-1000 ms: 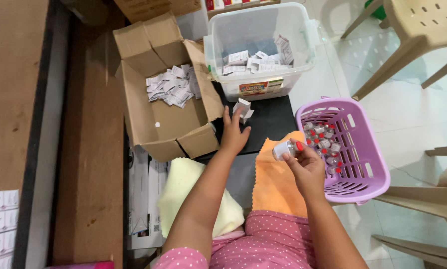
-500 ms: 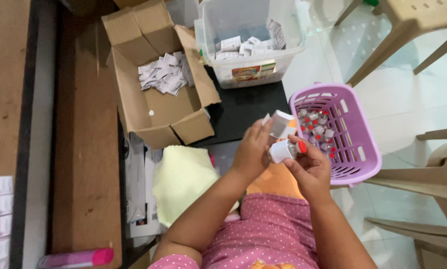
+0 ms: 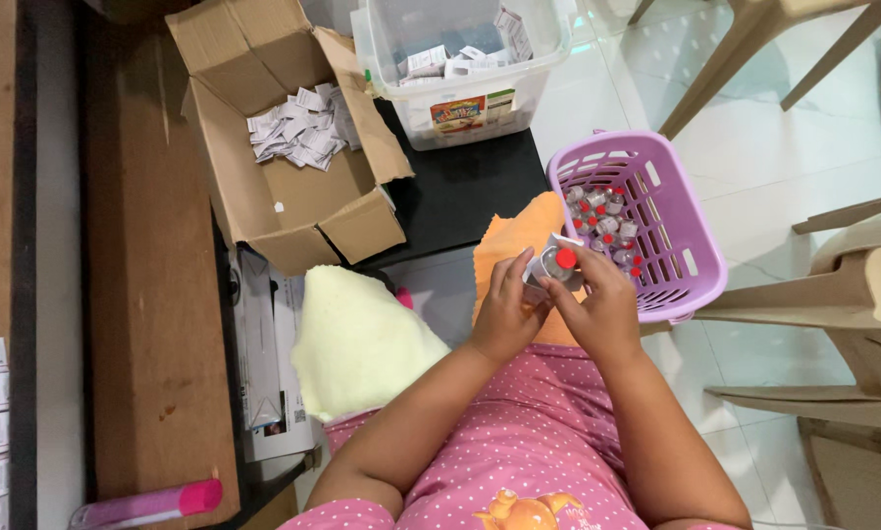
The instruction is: The person sits on the floor and repeatedly picks small white boxes from a plastic bin, opens them, removes a small vial with a red cap, and places the vial into a purple basket. The empty box is then placed into a cardboard box. The process is repeated for multiple units.
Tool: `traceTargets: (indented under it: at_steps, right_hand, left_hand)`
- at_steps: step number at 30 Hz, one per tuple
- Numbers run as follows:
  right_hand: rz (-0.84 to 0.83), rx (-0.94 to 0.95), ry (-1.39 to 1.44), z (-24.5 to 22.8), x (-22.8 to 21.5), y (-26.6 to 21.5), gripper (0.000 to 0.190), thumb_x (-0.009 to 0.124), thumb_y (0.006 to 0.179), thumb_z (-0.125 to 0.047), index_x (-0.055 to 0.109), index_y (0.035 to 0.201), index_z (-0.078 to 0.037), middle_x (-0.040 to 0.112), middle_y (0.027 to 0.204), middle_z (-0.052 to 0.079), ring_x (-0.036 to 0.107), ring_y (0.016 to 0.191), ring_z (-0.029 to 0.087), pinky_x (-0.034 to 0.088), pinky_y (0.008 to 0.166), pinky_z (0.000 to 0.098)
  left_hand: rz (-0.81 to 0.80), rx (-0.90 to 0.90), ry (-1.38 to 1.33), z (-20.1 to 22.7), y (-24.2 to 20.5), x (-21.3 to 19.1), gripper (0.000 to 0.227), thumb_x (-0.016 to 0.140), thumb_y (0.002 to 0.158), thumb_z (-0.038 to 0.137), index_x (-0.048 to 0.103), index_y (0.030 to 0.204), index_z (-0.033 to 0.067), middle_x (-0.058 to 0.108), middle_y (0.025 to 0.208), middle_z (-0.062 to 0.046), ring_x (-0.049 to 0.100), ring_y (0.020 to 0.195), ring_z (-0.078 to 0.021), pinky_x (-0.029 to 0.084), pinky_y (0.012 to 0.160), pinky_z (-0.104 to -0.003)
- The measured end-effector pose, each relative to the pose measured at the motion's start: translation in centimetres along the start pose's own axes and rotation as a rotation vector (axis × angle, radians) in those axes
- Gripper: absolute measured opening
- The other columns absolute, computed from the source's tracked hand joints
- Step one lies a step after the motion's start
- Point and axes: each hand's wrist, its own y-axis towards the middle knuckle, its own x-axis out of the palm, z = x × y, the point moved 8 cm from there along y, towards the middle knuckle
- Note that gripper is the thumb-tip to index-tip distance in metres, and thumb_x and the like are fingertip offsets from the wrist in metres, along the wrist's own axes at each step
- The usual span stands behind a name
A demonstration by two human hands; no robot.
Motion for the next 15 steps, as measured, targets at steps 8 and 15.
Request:
traceTargets:
  at_steps: [8,15]
  right_hand:
    - [-0.055,-0.137,-0.106,-1.2,-0.4,0.0,0.045,0.087,0.077,-0.017,0.07,0.115,0.001,0.072,0.1,0.017,0.07,0.091,0.031,0.055,0.079,0.0389]
    - [-0.074,0.008,0.076,0.2,-0.3,-1.0,0.043,0.08,0.084,-0.011,0.065,0.121,0.004,0.071,0.102,0.017,0.072,0.09,0.027,0.056,0.077,0.0364]
  left_hand:
    - [0.047,-0.027,-0.015,-0.7,-0.9,0.5,0.086,0.081,0.083,0.004,0.031,0.153,-0.0002,0.04,0.141,-0.024,0.057,0.122,-0.0378,0.063,0.086,-0.031]
    - [-0.001,-0.007,-0.104,0.0,-0.8,0.8,0.081,0.079,0.088,0.0,0.03,0.152,0.0007,0.042,0.146,-0.022,0.057,0.127,-0.0362,0.062,0.091,-0.034]
